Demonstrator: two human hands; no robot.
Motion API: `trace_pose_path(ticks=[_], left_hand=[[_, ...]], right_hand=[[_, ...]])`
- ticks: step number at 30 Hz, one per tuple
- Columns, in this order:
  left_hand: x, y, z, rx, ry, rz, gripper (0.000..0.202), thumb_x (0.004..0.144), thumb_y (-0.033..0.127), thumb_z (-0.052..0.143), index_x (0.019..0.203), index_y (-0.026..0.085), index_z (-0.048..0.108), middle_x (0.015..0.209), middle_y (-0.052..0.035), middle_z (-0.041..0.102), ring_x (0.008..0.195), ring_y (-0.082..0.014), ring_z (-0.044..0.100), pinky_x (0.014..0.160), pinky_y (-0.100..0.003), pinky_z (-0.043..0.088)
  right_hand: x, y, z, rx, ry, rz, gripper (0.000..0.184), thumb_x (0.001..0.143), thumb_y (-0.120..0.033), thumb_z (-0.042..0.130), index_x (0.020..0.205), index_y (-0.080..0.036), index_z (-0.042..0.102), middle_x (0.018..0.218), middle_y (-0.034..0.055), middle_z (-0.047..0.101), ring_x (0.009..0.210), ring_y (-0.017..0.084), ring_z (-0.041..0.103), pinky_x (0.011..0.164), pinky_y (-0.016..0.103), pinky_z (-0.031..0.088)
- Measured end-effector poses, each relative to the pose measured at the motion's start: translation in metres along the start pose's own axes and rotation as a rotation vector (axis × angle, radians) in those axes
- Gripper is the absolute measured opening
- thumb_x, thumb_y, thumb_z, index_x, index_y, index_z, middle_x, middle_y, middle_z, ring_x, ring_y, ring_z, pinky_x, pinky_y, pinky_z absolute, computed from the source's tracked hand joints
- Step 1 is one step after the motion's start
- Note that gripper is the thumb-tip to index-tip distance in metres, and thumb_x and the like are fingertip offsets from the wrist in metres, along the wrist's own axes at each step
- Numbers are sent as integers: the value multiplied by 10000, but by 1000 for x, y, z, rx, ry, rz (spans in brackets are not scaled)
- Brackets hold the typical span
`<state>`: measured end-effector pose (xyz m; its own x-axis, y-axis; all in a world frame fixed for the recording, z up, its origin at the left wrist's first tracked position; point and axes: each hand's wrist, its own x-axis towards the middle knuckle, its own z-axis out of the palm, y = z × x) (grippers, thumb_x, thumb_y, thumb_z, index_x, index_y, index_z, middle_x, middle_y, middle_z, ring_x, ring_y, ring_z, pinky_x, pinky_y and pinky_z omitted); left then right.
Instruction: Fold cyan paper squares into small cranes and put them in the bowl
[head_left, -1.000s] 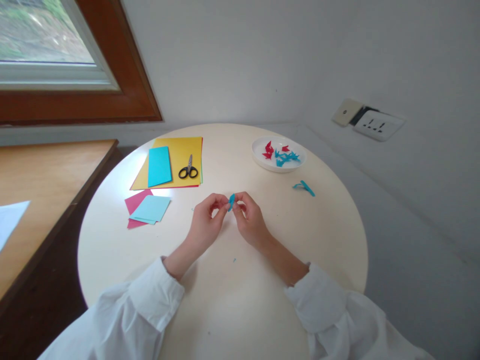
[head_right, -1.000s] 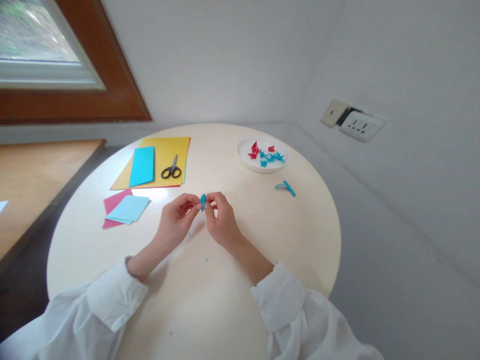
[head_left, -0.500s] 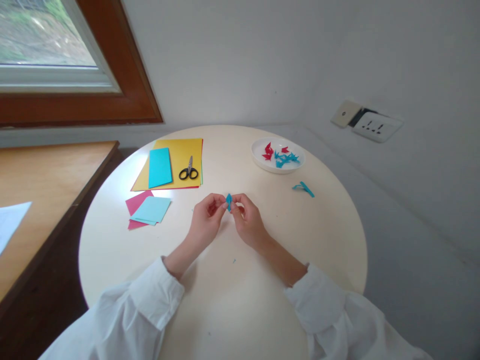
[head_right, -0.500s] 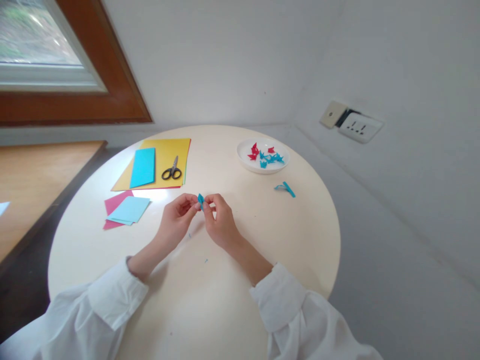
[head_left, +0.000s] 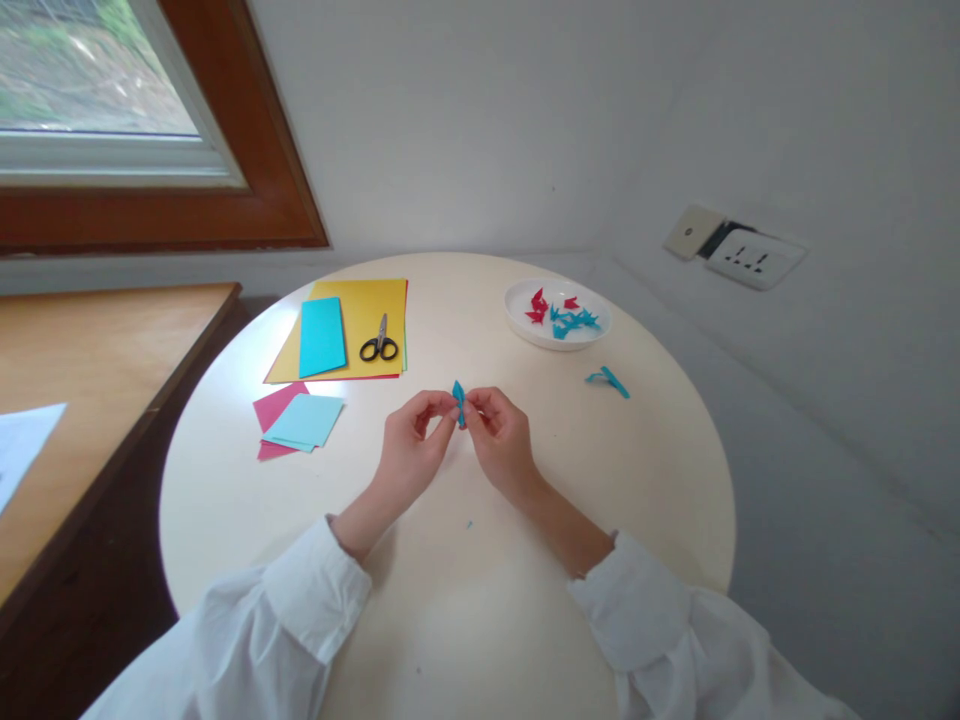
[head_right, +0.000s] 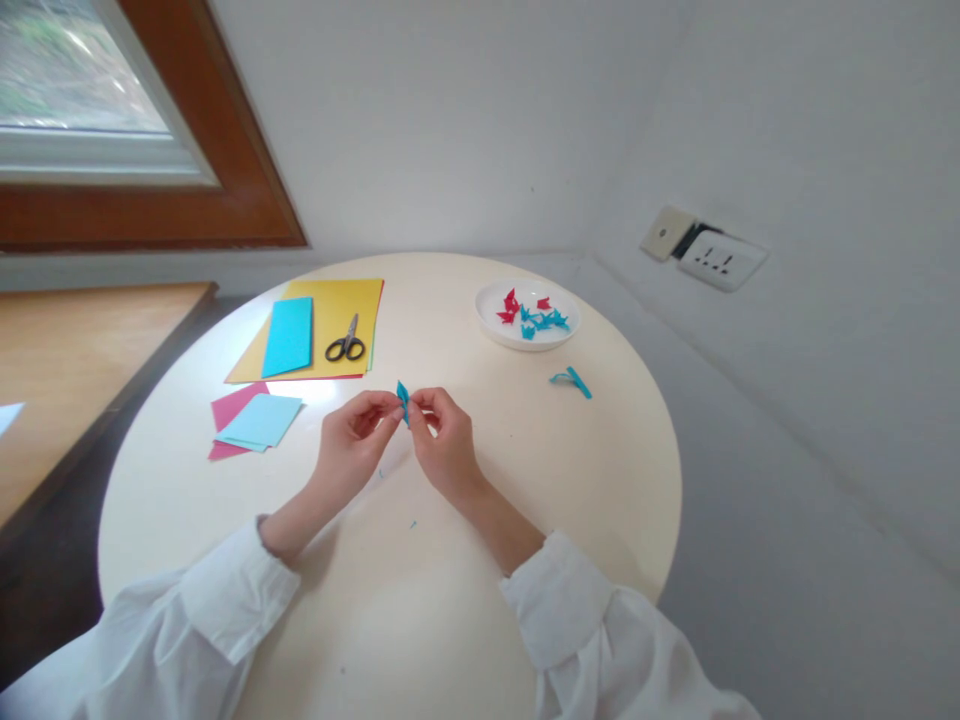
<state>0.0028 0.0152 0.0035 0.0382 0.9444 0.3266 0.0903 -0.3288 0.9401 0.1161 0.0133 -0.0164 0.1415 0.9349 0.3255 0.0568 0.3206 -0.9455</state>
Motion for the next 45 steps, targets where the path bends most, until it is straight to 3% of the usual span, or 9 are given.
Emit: trace_pose_path(ticks=[14, 23, 32, 37, 42, 45], left_hand=[[1, 3, 2, -83, 62, -162, 150, 654, 289, 686, 691, 152, 636, 655, -20, 652, 618, -130, 575, 595, -265, 460], [2, 2, 2, -73, 104, -174, 137, 646, 280, 676, 655, 150, 632, 603, -7, 633, 564, -116, 553, 543, -243, 440], [3, -2, 1, -154, 72, -138, 120, 673, 238, 664, 697, 156, 579, 621, 13, 593, 593, -106, 552, 575, -239, 437], [3, -3, 2, -144, 104, -92, 161, 655, 225, 679, 719, 161, 545, 639, 23, 579, 605, -98, 547, 584, -230, 435], [3, 0, 2, -219, 62, -212, 232, 641, 254, 696, 818, 143, 595, 681, -4, 627, 648, -116, 578, 626, -245, 447], [2, 1, 1, -224, 37, -249, 191, 649, 256, 687, 784, 135, 627, 692, -16, 645, 656, -120, 578, 638, -248, 443]], right_hand=[[2, -3, 2, 47, 40, 18, 148, 734, -335, 592, 720, -194, 548, 680, 9, 582, 653, 136, 578, 586, 264, 507], [4, -5, -1, 128, 4, 86, 144, 692, -323, 629, 687, -186, 583, 625, -3, 604, 606, 135, 573, 618, 292, 504], [3, -7, 0, 229, 26, 206, 157, 649, -319, 667, 648, -171, 615, 607, -6, 634, 585, 127, 593, 623, 301, 527], [4, -9, 0, 181, 66, 163, 119, 642, -282, 663, 649, -169, 627, 607, -3, 637, 586, 125, 587, 611, 285, 516], [2, -12, 0, 149, 91, 124, 100, 634, -259, 660, 661, -168, 628, 667, 6, 646, 651, 131, 600, 646, 277, 518], [1, -12, 1, 155, 80, 115, 100, 636, -257, 659, 670, -169, 629, 686, 8, 646, 672, 133, 604, 654, 272, 517]])
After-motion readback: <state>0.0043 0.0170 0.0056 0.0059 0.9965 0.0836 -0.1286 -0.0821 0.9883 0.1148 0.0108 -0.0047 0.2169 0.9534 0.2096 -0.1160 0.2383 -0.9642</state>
